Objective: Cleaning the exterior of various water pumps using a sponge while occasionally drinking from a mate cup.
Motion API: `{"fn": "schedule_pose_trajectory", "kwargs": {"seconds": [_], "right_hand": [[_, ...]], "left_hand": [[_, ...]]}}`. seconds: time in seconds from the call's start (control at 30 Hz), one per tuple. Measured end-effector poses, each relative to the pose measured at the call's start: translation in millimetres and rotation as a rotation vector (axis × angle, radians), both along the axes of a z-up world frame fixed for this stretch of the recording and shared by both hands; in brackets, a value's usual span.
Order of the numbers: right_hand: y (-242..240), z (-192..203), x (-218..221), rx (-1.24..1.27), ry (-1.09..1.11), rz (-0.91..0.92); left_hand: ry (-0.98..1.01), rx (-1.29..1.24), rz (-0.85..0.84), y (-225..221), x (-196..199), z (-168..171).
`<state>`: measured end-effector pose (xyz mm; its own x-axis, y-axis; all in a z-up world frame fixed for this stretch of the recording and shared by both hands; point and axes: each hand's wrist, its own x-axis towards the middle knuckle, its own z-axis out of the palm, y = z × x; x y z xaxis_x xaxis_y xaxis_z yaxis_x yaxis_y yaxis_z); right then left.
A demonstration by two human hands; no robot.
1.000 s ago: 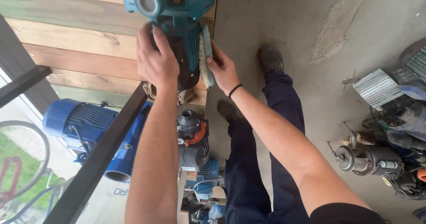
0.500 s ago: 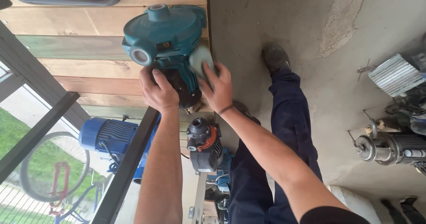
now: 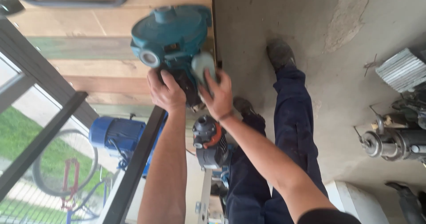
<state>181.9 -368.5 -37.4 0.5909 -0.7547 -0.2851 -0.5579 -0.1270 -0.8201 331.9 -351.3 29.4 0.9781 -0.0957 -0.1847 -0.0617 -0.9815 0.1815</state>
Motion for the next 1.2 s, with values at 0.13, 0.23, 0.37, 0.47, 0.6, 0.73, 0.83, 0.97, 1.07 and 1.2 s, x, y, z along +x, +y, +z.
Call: {"fn": "schedule_pose_trajectory", "kwargs": {"seconds": [0.13, 0.23, 0.37, 0.47, 0.6, 0.73, 0.83, 0.97, 1.07, 1.2], "right_hand": [[17.0, 2.6, -22.5, 0.113, 0.046, -0.012], [3.0, -4.8, 5.0, 0.037, 0.030, -0.035], [22.0, 14.5, -23.9, -0.019, 0.011, -0.015], [19.2, 10.3, -25.5, -0.048, 0.047, 0.042], [-0.9, -6.1, 37.2, -0.053, -0.053, -0.140], [16.1, 2.3, -15.9, -0.024, -0.008, -0.019], [28.2, -10.1, -48.4, 0.272, -0.005, -0.010], [-11.2, -35.1, -0.3, 0.489, -0.174, -0.154], [-5.6, -40.9, -3.4, 0.561, -0.209, -0.205], [33.0, -43.1, -53.3, 0.594, -0.011, -0.138]], "left_hand": [[0.030, 0.002, 0.023, -2.3, 1.1, 0.2], [0.019, 0.012, 0.028, -3.5, -1.1, 0.2], [-0.004, 0.010, 0.020, -1.4, -2.3, 5.8], [0.001, 0.028, 0.025, -6.2, 6.6, -4.1], [0.007, -0.029, 0.012, -4.7, 0.6, 2.0], [0.010, -0.004, 0.021, -7.0, 4.2, 1.7], [0.048, 0.027, 0.041, -5.3, -0.3, 0.0], [0.039, -0.002, 0.049, -4.7, -0.4, 1.9], [0.042, 0.011, 0.054, -4.5, -0.7, 3.0], [0.047, 0.029, 0.055, -1.2, -0.1, -3.7]]}}
